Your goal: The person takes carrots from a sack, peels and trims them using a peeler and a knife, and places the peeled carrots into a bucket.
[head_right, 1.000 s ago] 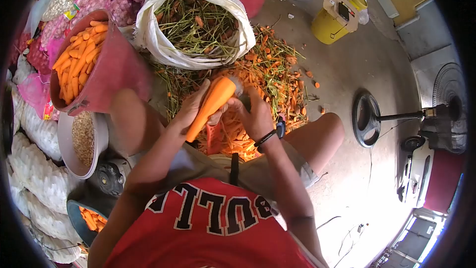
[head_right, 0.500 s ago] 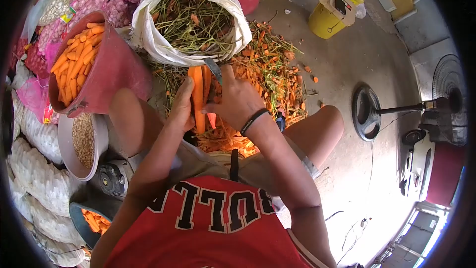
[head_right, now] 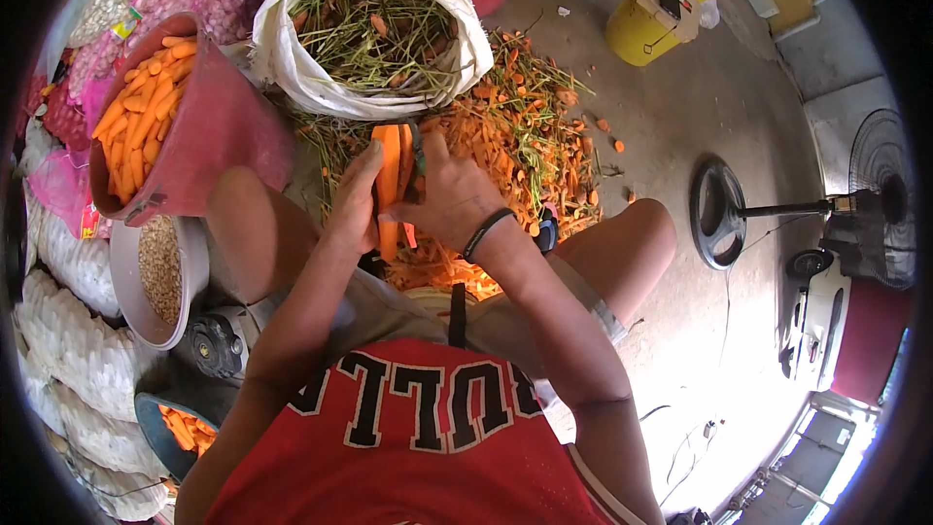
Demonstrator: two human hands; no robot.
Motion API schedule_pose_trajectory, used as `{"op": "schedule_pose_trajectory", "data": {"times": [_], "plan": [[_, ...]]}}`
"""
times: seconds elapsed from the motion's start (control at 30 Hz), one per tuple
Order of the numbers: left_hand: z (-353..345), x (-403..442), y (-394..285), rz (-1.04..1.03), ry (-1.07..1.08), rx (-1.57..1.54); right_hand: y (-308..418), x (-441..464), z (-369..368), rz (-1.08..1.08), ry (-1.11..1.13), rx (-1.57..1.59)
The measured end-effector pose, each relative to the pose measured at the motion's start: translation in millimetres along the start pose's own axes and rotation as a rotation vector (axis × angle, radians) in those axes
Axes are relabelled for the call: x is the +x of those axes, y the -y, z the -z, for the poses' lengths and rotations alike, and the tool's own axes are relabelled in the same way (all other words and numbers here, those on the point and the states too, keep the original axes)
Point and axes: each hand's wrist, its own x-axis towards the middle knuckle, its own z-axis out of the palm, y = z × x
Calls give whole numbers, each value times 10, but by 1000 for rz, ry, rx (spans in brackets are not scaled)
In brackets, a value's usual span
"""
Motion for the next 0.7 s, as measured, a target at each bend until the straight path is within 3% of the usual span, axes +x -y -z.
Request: {"op": "schedule_pose_trajectory", "data": {"times": [0.47,0.7], "plan": [[-78,21,84,91,-261,44,-213,-206,-644,-30,-98,306],[70,74,288,-45,-341,307,-263,-222,-951,-153,-116,505]]}}
